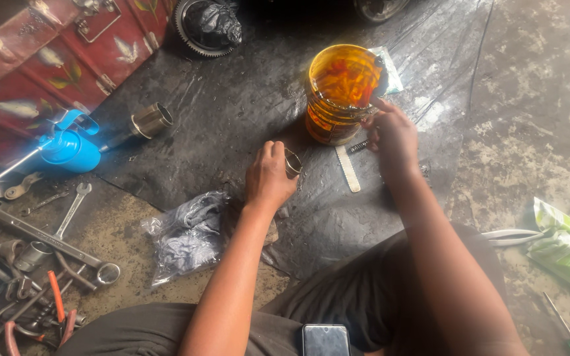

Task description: The person applies grease from a yellow bucket onto a metal mechanical component by hand and with a small stick.

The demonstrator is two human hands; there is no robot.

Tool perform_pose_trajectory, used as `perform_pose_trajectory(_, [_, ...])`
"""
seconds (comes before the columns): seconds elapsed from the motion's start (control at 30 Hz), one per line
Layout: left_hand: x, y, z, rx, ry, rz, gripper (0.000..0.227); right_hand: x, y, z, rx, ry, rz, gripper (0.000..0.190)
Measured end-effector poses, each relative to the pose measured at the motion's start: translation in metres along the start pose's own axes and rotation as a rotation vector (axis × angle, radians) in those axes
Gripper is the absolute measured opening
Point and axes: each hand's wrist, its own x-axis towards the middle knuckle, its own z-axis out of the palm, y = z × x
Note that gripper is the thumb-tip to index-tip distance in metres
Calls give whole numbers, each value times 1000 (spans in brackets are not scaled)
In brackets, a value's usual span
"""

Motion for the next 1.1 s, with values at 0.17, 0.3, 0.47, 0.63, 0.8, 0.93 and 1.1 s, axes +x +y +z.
perform_pose_trajectory(0.17, [-1, -2, 1, -4, 5, 16, 56, -12, -21, 1, -1229, 212, -658, 42])
perform_pose_trajectory(0.3, [1, -3, 3, 12, -8, 49, 57, -5, -22, 1, -1852, 110, -802, 59])
perform_pose_trajectory(0.47, [-1, -3, 11, 45, -109, 112, 60, -18, -16, -9, -2302, -186, -854, 76])
perform_pose_trajectory(0.63, [-6, -4, 13, 59, -153, 137, 57, -46, -40, 1, -2048, -753, -541, 60])
perform_pose_trajectory(0.8, [-5, -3, 0, -160, -21, 98, 67, -53, -57, 19, -725, -454, -246, 56])
perform_pose_trajectory(0.93, [1, -2, -2, -320, 70, 96, 71, -57, -46, 38, 708, -486, 322, 84])
perform_pose_trajectory(1.1, [3, 0, 1, -381, 141, 147, 73, -52, -29, 50, 967, -585, 365, 99])
